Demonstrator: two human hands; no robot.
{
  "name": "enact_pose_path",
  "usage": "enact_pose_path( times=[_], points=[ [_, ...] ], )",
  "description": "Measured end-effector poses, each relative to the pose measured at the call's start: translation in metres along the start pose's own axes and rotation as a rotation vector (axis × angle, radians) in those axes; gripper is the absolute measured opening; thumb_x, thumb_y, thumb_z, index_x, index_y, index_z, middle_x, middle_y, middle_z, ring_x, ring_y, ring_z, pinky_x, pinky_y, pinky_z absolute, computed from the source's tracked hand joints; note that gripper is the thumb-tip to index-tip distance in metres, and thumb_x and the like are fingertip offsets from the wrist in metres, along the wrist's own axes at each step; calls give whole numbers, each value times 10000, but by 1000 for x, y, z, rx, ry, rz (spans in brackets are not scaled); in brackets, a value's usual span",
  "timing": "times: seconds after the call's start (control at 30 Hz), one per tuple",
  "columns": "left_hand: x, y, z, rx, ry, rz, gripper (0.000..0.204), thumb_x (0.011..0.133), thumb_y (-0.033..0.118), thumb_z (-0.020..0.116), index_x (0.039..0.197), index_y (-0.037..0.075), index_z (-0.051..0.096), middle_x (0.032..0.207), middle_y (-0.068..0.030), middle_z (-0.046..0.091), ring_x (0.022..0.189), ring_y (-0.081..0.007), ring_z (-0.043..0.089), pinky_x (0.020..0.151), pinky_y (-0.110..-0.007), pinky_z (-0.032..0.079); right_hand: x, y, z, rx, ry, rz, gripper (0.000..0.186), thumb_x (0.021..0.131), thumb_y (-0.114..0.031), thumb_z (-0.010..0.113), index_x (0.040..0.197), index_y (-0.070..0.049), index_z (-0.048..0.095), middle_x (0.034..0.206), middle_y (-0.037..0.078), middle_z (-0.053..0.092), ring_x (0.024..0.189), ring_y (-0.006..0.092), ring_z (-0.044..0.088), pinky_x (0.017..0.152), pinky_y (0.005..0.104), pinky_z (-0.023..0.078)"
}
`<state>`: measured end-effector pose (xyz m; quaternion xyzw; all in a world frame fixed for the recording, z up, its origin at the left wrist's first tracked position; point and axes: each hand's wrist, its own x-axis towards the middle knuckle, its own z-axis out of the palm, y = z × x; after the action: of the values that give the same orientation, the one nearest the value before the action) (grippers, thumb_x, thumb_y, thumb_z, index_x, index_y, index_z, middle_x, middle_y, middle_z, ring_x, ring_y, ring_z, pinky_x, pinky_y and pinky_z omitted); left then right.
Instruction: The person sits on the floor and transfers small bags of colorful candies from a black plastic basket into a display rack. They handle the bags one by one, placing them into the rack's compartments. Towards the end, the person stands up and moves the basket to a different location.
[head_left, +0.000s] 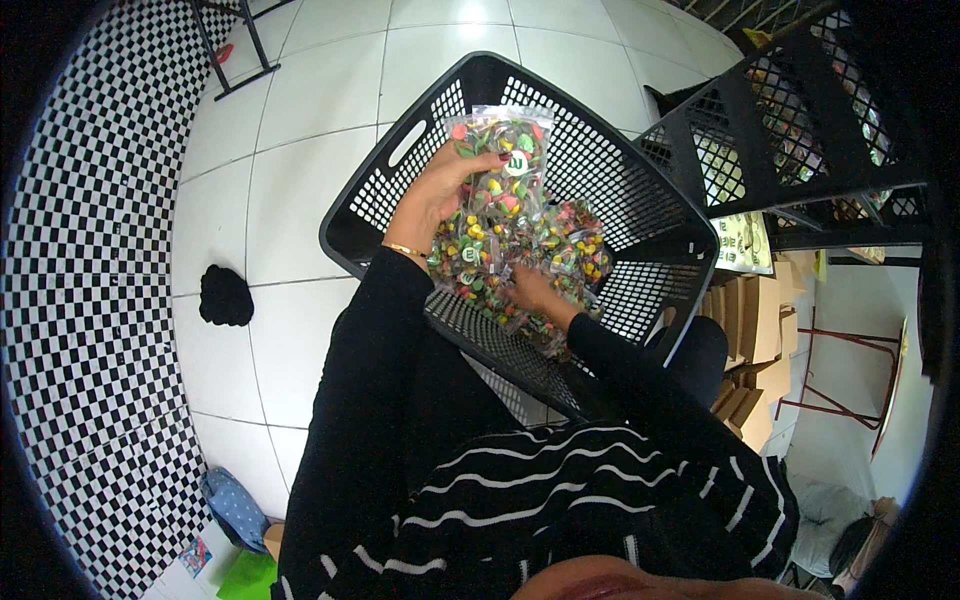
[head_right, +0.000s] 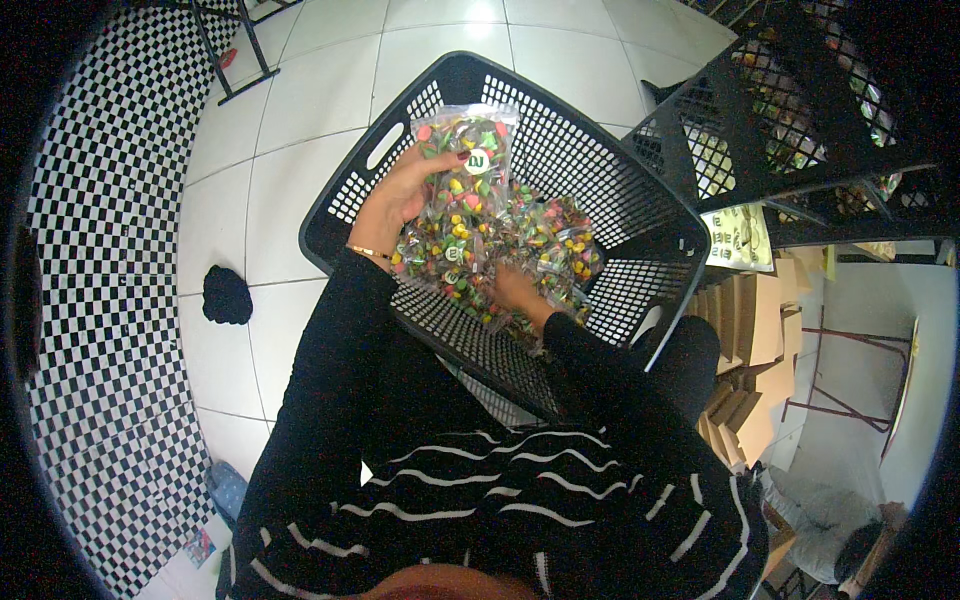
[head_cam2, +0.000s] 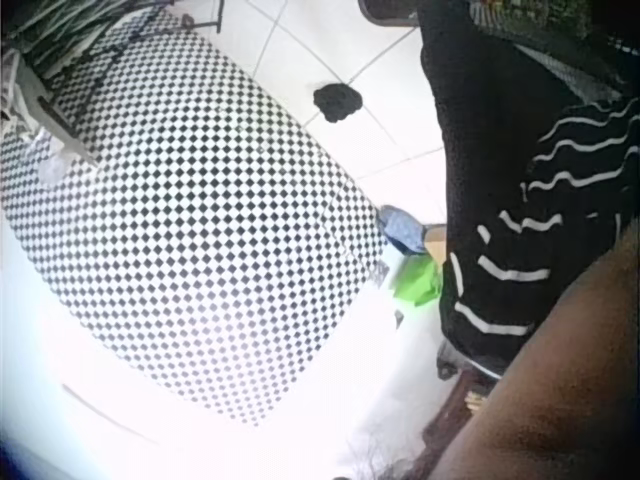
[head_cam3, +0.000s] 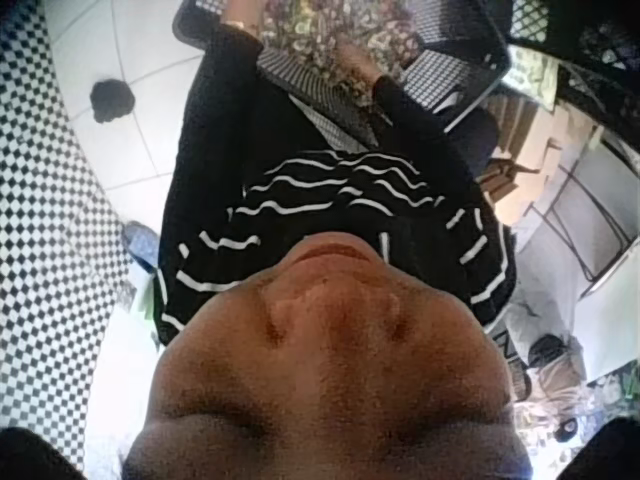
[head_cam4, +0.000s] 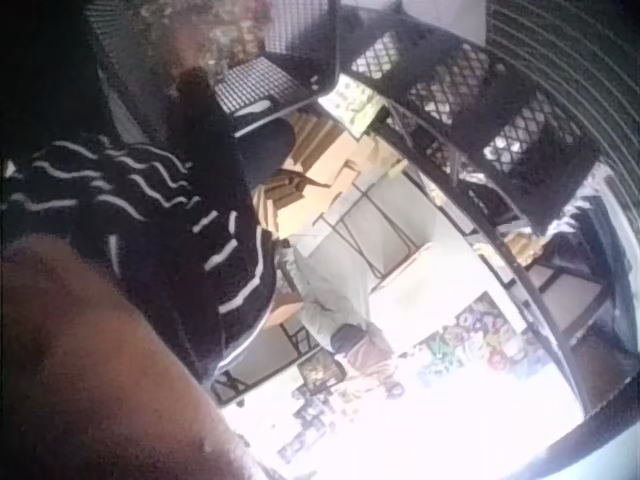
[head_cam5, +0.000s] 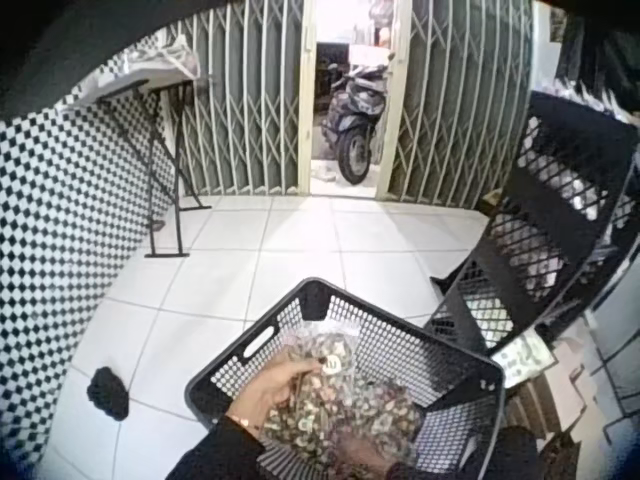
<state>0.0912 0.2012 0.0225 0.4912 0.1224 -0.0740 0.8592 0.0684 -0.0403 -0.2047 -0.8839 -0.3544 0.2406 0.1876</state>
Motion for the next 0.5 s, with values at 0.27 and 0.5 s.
enact_pose_path(
  times=[0.27,0.5],
  points=[
    [-9,0,6,-18,-18,6,425,777,38,654,1171,-19,506,1059,-103,620,945,-191,615,808,-338,525,4,-19,-87,292,-226,77,372,784,-317,671,993,-11,632,848,136,646,743,273,637,714,371,481],
    [-1,-17,19,-213,-72,-39,376,822,62,572,1180,-27,498,1032,-123,625,892,-204,637,753,-340,552,-29,-10,-243,769,171,80,235,854,-164,630,1033,-13,611,884,45,619,842,120,585,760,273,446]
  ],
)
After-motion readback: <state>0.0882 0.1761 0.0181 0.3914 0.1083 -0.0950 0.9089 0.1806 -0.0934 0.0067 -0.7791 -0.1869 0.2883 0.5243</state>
